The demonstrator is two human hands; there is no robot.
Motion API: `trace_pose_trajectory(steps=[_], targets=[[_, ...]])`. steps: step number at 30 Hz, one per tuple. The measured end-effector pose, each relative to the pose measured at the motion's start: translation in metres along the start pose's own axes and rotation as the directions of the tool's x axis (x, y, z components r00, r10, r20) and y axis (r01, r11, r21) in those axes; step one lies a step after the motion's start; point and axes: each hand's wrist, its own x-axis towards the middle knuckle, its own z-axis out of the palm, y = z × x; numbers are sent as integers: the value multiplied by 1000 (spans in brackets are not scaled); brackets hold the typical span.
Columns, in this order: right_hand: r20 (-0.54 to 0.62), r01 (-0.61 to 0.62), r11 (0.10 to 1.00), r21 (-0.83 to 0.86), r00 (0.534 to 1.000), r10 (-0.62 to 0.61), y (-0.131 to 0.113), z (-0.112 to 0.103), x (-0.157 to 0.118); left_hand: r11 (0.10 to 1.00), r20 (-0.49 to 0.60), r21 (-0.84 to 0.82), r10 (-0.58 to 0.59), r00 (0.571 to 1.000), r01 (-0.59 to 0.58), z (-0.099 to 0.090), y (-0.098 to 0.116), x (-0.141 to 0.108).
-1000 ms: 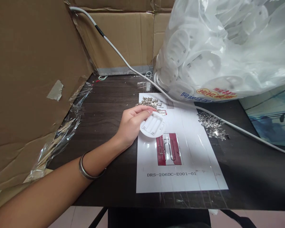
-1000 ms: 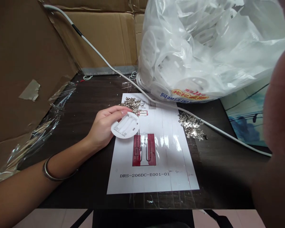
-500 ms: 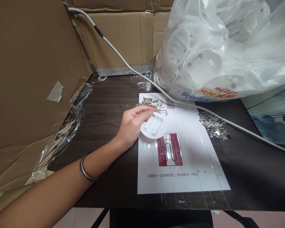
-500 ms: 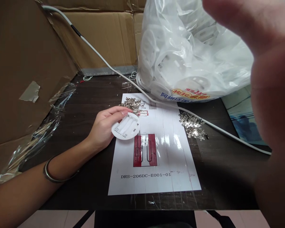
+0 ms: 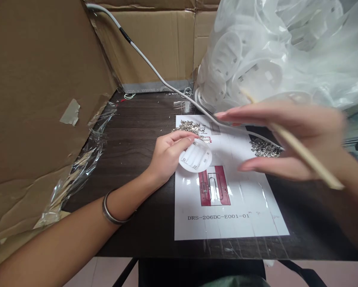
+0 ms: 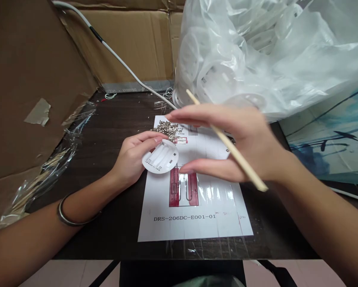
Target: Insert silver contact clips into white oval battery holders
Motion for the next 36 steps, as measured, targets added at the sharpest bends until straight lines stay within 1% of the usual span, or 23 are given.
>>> trace_pose_trajectory(steps=[1, 2, 3, 4, 5, 6, 8, 9, 11, 13, 15, 16, 17, 18, 21, 23, 25, 26, 28, 30, 32, 34, 36], targets=[[88, 90, 993, -77, 993, -83, 11, 5, -1, 1000, 2, -6, 3, 1000, -3, 0, 0, 0], [134, 132, 984, -118, 984, -115, 23, 10, -3, 1000, 4, -12, 5, 1000, -5, 0, -1, 0], [149, 117, 983, -142, 984, -95, 34, 15, -7, 1000, 8, -18, 5, 1000, -5, 0, -1, 0], [160, 64, 987, -144, 986, -41, 43, 19, -12, 1000, 13, -23, 4, 1000, -3, 0, -1, 0], [189, 19, 988, -155, 982, 10, 50, 23, -16, 1000, 19, -26, 2, 1000, -1, 0, -1, 0], [190, -5, 987, -163, 981, 37, 55, 28, -20, 1000, 23, -26, 0, 1000, 1, 1, -1, 0], [99, -100, 987, -127, 989, 113, 55, 40, -24, 1000, 26, -19, 0, 1000, 1, 1, -1, 0], [33, -154, 985, -79, 987, 157, 52, 48, -24, 1000, 25, -13, 1, 1000, 0, 2, -1, -1], [-62, -270, 960, 78, 959, 275, 43, 63, -20, 1000, 23, -3, 7, 1000, -7, 2, 0, -2], [-63, -338, 902, 267, 928, 367, 35, 78, -14, 1000, 24, 5, 20, 999, -20, 2, 0, -2], [-3, -414, 799, 435, 887, 462, 31, 90, -9, 999, 21, 16, 37, 999, -37, 1, -1, -2], [16, -445, 748, 493, 864, 504, 30, 93, -8, 999, 18, 21, 41, 999, -42, 1, -1, -2], [17, -463, 708, 532, 843, 538, 30, 96, -7, 999, 14, 24, 42, 999, -43, 0, -1, -2], [-4, -470, 687, 554, 824, 566, 29, 98, -7, 999, 9, 21, 38, 999, -38, 0, -1, -1], [-117, -448, 699, 557, 792, 600, 28, 99, -7, 999, -26, 12, 35, 999, -34, 0, -1, 2], [-162, -422, 709, 565, 786, 597, 27, 99, -7, 997, -65, 2, 81, 995, -81, 0, 1, 3], [-180, -381, 709, 594, 796, 578, 27, 99, -7, 994, -80, -46, 92, 993, -96, 2, 2, 4], [-183, -358, 706, 612, 804, 566, 27, 100, -7, 993, -73, -90, 68, 995, -75, 3, 3, 4], [-177, -331, 693, 641, 814, 553, 28, 100, -8, 982, -32, -186, -29, 999, 22, 5, 5, 3], [-165, -337, 680, 651, 811, 561, 28, 101, -8, 959, 13, -257, -123, 992, 122, 6, 6, 3], [-162, -353, 672, 651, 800, 578, 28, 101, -8, 935, 47, -298, -186, 982, 191, 5, 6, 3], [-146, -376, 659, 651, 791, 595, 28, 100, -8, 926, 50, -322, -188, 981, 194, 5, 6, 3], [-107, -409, 645, 645, 788, 607, 28, 100, -7, 928, 21, -339, -159, 987, 157, 5, 6, 3]])
